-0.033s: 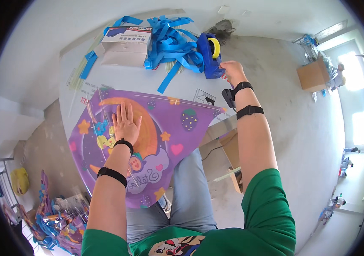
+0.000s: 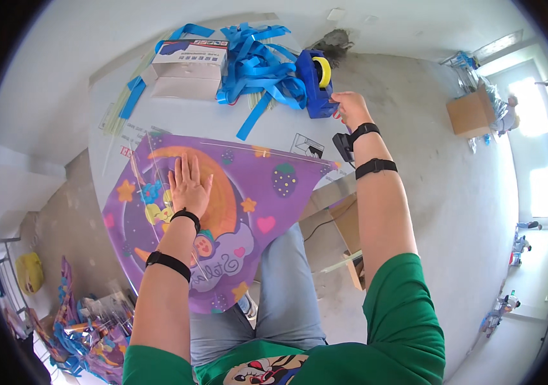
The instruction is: Assembling a plastic kite by attaching rods and securing them with tape.
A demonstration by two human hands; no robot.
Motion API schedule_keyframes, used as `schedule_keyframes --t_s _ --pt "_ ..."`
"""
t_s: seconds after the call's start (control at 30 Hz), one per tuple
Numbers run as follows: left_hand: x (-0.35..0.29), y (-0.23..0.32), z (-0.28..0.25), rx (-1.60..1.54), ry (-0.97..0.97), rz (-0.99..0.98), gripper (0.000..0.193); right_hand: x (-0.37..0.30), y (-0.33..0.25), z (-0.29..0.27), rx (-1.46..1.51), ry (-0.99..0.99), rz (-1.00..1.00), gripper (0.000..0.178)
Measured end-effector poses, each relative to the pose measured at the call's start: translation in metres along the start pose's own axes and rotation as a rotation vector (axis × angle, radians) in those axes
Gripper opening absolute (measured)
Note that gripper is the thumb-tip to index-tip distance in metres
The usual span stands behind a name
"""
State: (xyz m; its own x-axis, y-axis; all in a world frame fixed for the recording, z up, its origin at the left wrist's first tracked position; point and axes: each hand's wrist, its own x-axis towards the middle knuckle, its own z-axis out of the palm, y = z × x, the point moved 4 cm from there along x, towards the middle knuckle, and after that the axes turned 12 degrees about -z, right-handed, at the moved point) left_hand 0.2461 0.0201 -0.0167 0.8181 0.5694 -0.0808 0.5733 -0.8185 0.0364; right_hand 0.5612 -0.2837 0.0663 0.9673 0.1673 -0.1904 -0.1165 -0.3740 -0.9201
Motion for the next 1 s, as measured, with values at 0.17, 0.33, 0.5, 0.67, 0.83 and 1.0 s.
schedule_keyframes --t_s 0.17,0.33,0.5,0.67,0.83,1.0 --pt "0.001 0.004 0.001 -0.006 0.024 0.018 0.062 0.011 0.019 -0.011 0.361 0.206 -0.038 0.01" --pt "0.001 0.005 0.001 -0.008 0.018 0.017 0.062 -0.002 0.042 -0.014 0.379 0.133 -0.076 0.008" --pt "-0.002 -0.006 0.003 0.025 0.02 0.002 0.062 -0.016 0.055 0.006 0.358 0.183 -0.126 0.013" --pt "0.001 0.005 0.0 -0.008 0.025 0.016 0.063 -0.003 0.076 -0.013 0.045 0.243 -0.144 0.016" --pt "0.0 -0.007 0.006 0.018 0.015 -0.018 0.063 -0.036 0.075 0.01 -0.104 0.385 -0.113 0.018" --pt "0.002 -0.003 0.006 0.027 0.052 0.015 0.063 -0.084 0.054 0.054 0.275 0.19 -0.193 0.011"
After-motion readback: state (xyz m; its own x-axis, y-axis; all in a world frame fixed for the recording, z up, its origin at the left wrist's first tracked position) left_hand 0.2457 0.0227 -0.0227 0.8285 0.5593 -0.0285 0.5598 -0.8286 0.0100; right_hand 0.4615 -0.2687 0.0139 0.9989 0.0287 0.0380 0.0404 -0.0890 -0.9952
